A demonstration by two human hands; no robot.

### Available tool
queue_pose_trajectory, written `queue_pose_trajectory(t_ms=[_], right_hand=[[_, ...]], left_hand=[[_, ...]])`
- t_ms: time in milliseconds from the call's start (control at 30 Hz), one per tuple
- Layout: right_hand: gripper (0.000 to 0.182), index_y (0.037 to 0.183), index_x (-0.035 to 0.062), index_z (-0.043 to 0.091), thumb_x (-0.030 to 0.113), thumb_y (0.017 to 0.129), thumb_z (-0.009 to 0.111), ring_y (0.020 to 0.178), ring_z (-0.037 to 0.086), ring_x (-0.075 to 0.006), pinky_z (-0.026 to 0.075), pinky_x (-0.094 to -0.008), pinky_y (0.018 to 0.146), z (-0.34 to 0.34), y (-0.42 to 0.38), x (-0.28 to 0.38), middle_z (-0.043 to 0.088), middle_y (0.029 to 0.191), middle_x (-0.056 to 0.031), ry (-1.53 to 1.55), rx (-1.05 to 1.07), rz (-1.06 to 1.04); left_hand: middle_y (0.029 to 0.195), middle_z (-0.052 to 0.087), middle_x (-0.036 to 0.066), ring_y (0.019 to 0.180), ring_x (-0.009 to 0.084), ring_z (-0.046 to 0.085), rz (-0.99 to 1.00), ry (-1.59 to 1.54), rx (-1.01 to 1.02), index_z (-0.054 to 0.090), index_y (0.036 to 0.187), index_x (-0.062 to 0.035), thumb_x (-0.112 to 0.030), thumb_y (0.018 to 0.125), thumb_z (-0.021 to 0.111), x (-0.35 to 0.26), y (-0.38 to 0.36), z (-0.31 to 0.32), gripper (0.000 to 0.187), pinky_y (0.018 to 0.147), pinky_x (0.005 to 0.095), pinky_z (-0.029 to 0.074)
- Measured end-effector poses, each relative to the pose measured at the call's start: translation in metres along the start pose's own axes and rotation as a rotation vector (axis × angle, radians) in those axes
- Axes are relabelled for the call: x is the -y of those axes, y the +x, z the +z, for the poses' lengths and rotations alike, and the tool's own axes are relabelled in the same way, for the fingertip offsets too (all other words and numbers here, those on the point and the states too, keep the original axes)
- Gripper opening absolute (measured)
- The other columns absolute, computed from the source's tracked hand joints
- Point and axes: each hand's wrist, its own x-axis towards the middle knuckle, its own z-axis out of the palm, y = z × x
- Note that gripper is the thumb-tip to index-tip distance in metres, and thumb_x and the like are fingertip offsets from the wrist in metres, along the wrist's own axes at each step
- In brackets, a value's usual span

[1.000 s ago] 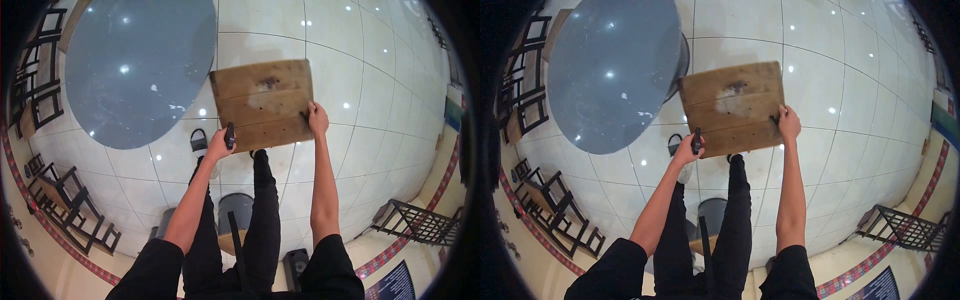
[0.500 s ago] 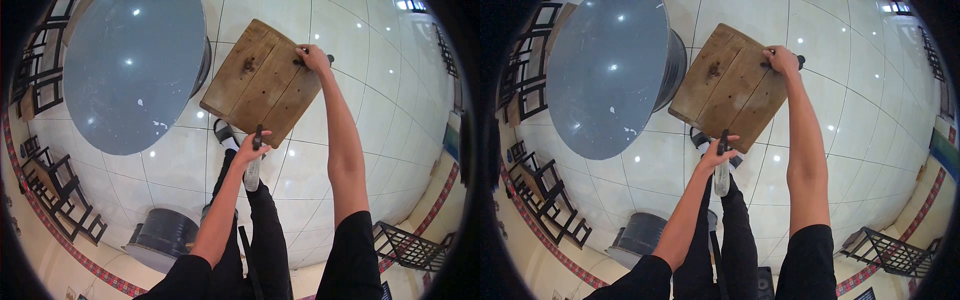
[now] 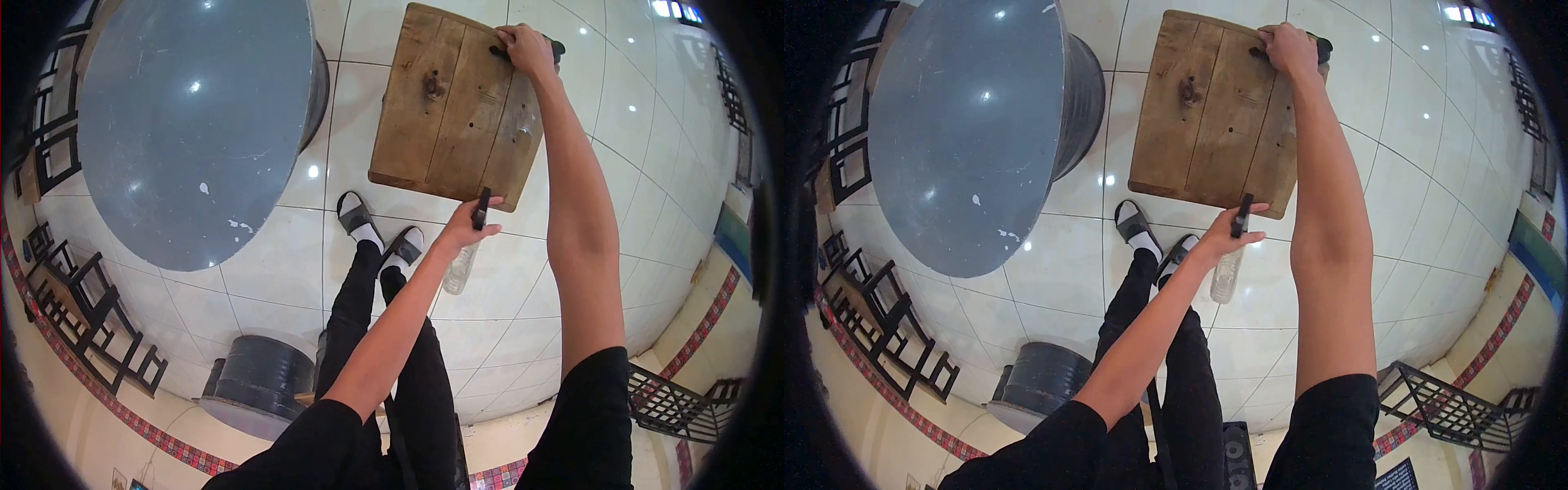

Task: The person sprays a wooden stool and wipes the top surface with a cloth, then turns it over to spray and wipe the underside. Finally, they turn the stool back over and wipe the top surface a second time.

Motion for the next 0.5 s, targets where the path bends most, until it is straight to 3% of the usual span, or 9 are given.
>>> queue_pose_trajectory(t_ms=[33, 100, 167, 233, 267, 300, 367, 400, 500], right_hand=[[0.028, 0.117, 0.0233, 0.071, 0.032, 0.095, 0.057, 0.108, 0.061, -0.0343, 0.048, -0.0457, 0.092, -0.004, -0.005, 0.001, 0.068, 0.112, -0.0119, -0.041, -0.05, -0.066], [0.029, 0.118, 0.02, 0.07, 0.031, 0.094, 0.058, 0.11, 0.06, -0.0341, 0.047, -0.0447, 0.093, -0.01, -0.019, 0.0, 0.066, 0.116, -0.0118, -0.085, -0.098, -0.138], [0.033, 0.122, 0.009, 0.065, 0.024, 0.092, 0.061, 0.111, 0.058, -0.0356, 0.045, -0.0432, 0.096, -0.016, -0.047, 0.001, 0.062, 0.119, -0.0151, 0.192, -0.394, -0.077], [0.041, 0.125, -0.0003, 0.059, 0.018, 0.089, 0.064, 0.109, 0.058, -0.0364, 0.044, -0.0423, 0.098, -0.028, -0.102, 0.015, 0.061, 0.116, -0.0201, 0.472, -0.573, 0.034], [0.047, 0.128, -0.0045, 0.055, 0.015, 0.087, 0.065, 0.11, 0.057, -0.0367, 0.044, -0.0418, 0.098, -0.031, -0.136, 0.019, 0.06, 0.113, -0.022, 0.486, -0.623, 0.078], [0.049, 0.129, -0.0055, 0.054, 0.015, 0.087, 0.066, 0.111, 0.056, -0.0346, 0.044, -0.0404, 0.098, -0.035, -0.174, 0.028, 0.06, 0.114, -0.0213, 0.513, -0.642, 0.164], [0.044, 0.127, -0.0051, 0.056, 0.013, 0.088, 0.067, 0.112, 0.057, -0.0236, 0.043, -0.035, 0.098, -0.022, -0.256, 0.034, 0.063, 0.117, -0.0152, 0.869, -0.308, 0.564], [0.032, 0.122, -0.0045, 0.061, 0.011, 0.094, 0.06, 0.103, 0.058, -0.0174, 0.043, -0.0316, 0.095, -0.019, -0.299, 0.038, 0.066, 0.106, -0.0079, 1.15, -0.109, 0.605], [0.025, 0.101, -0.0047, 0.065, 0.003, 0.096, 0.042, 0.096, 0.059, -0.014, 0.045, -0.0289, 0.091, -0.02, -0.398, 0.075, 0.066, 0.097, -0.0088, 1.109, 0.198, 0.613]], left_hand=[[0.085, 0.055, -0.002, 0.08, 0.0103, 0.047, -0.004, 0.018, -0.015, 0.06, 0.132, -0.012, -0.018, 0.078, 0.08, -0.001, -0.001, 0.0, 0.057, 0.079, 0.0277, 0.042], [0.081, 0.053, -0.004, 0.074, 0.0087, 0.045, 0.046, 0.078, 0.007, 0.061, 0.129, -0.0118, -0.019, 0.079, 0.08, -0.006, -0.011, -0.005, 0.054, 0.072, 0.0266, 0.04], [0.069, 0.046, -0.007, 0.063, 0.0064, 0.038, 0.06, 0.176, 0.023, 0.064, 0.118, -0.0104, -0.024, 0.081, 0.08, -0.019, -0.033, -0.01, 0.042, 0.059, 0.0248, 0.032], [0.064, 0.041, -0.006, 0.062, 0.0066, 0.037, 0.146, 0.335, 0.009, 0.064, 0.11, -0.0094, -0.025, 0.081, 0.079, -0.022, -0.059, -0.022, 0.036, 0.059, 0.0248, 0.033], [0.07, 0.045, -0.002, 0.065, 0.0081, 0.039, 0.164, 0.326, -0.034, 0.062, 0.105, -0.0081, -0.022, 0.081, 0.079, -0.025, -0.08, -0.027, 0.033, 0.06, 0.0254, 0.034], [0.092, 0.059, 0.01, 0.081, 0.0194, 0.056, 0.327, 0.394, -0.123, 0.059, 0.1, -0.0022, -0.024, 0.081, 0.079, -0.025, -0.1, -0.031, 0.035, 0.074, 0.034, 0.047], [0.095, 0.059, 0.014, 0.084, 0.027, 0.06, 0.514, 0.599, -0.432, 0.058, 0.098, -0.0017, -0.016, 0.084, 0.073, -0.024, -0.15, -0.041, 0.025, 0.074, 0.0327, 0.048], [0.088, 0.06, 0.013, 0.078, 0.0251, 0.06, 0.318, 0.486, -0.443, 0.059, 0.098, -0.002, -0.015, 0.083, 0.072, -0.012, -0.172, -0.053, 0.024, 0.07, 0.0315, 0.048], [0.077, 0.06, 0.007, 0.068, 0.0149, 0.058, 0.252, 0.572, -0.569, 0.059, 0.092, -0.0019, -0.014, 0.083, 0.072, -0.012, -0.248, -0.092, 0.02, 0.063, 0.0287, 0.047]])
